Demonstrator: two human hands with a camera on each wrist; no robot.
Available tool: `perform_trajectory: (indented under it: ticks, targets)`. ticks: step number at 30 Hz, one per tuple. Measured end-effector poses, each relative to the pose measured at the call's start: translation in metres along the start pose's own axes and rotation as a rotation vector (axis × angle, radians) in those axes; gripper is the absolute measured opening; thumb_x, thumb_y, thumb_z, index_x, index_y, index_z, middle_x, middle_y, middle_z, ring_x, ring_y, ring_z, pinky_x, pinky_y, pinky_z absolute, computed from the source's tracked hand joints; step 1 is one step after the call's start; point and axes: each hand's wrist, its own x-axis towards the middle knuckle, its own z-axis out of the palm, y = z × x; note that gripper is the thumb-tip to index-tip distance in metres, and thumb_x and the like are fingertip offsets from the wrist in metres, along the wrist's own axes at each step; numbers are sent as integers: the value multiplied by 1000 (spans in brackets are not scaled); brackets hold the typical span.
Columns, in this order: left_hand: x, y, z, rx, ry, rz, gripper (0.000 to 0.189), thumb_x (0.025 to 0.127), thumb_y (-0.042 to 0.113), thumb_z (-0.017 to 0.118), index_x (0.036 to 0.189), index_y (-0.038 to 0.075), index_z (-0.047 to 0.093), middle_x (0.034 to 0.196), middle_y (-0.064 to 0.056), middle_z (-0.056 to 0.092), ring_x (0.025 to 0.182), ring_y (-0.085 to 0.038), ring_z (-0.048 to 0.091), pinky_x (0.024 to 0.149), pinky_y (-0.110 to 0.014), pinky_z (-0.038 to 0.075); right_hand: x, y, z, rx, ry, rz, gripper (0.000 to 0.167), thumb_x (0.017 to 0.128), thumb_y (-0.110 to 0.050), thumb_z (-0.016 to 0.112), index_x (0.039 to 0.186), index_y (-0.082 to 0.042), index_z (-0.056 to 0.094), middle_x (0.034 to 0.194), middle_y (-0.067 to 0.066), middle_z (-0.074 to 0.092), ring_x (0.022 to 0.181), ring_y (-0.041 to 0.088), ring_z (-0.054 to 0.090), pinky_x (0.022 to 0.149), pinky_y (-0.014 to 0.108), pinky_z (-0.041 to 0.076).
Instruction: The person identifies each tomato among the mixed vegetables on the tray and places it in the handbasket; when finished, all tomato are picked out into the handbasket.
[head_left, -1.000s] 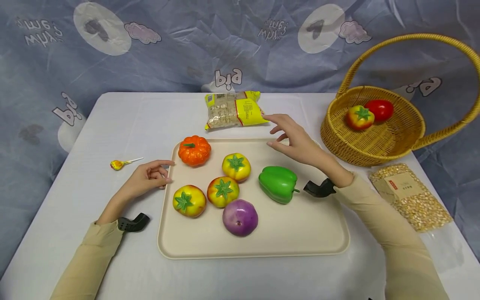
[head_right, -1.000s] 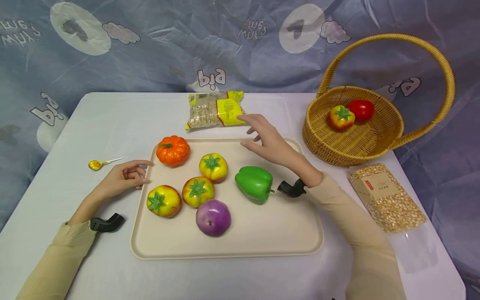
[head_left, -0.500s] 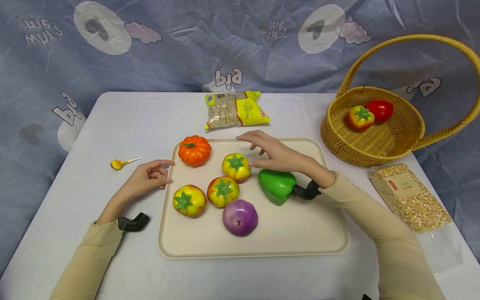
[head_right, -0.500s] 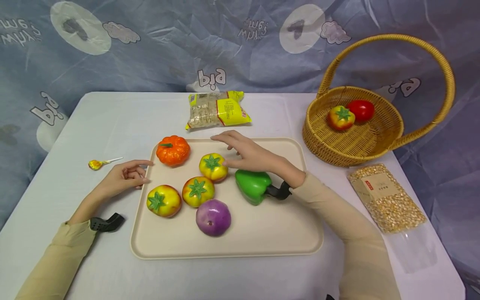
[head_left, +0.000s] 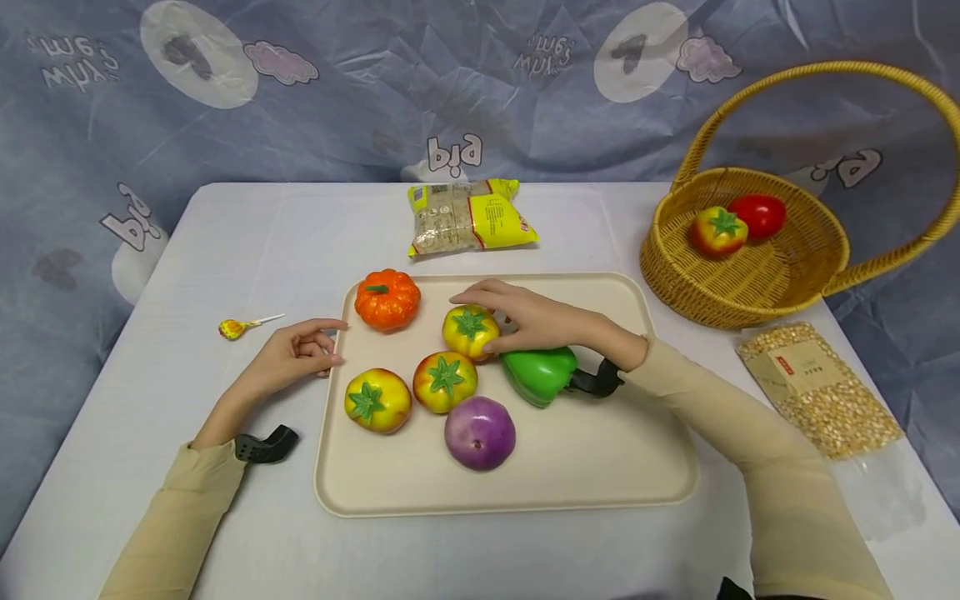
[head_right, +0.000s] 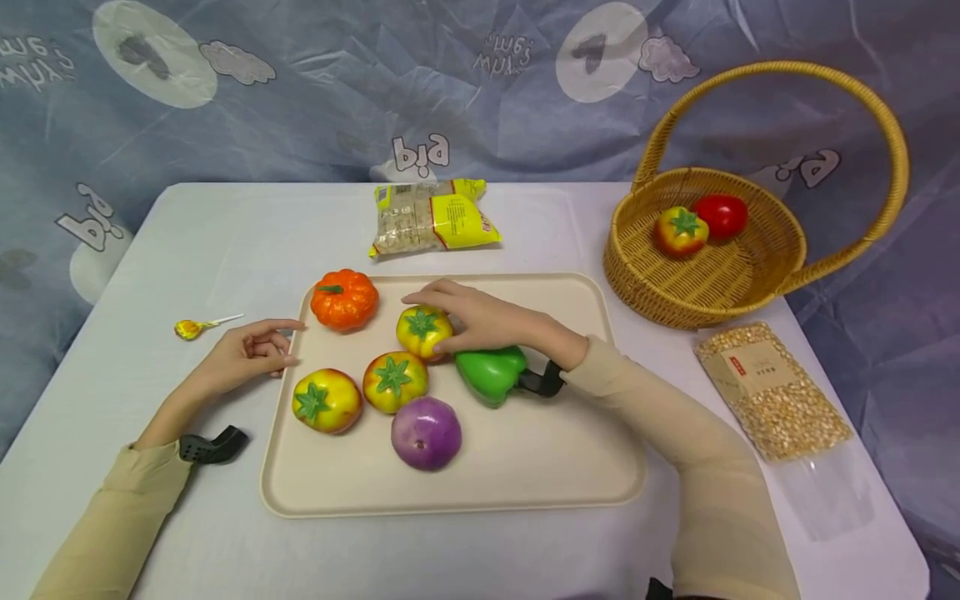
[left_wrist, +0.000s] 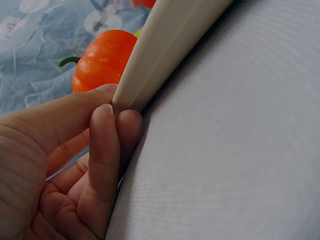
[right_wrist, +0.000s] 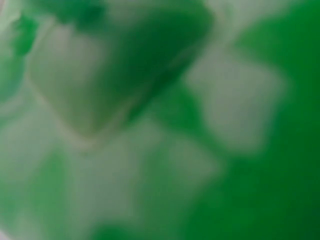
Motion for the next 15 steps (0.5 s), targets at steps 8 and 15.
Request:
perform_trajectory:
  ticks: [8, 15]
  targets:
    - [0, 0, 0, 2, -1, 4, 51, 85, 6, 67, 129, -7, 46, 81, -4, 62, 59, -4, 60, 56, -22, 55, 4, -2, 2, -27, -35, 8, 61, 83, -26, 70, 139, -19, 44, 136, 3, 48, 117, 16, 49, 94, 34, 49]
    - [0, 2, 1, 10, 4, 3, 51, 84, 7, 68, 129, -7, 47, 80, -3, 62, 59, -3, 59, 55, -22, 55, 7, -2, 4, -15, -48, 36, 62, 83, -27, 70, 139, -19, 43, 136, 3, 48, 118, 16, 50, 100, 34, 47]
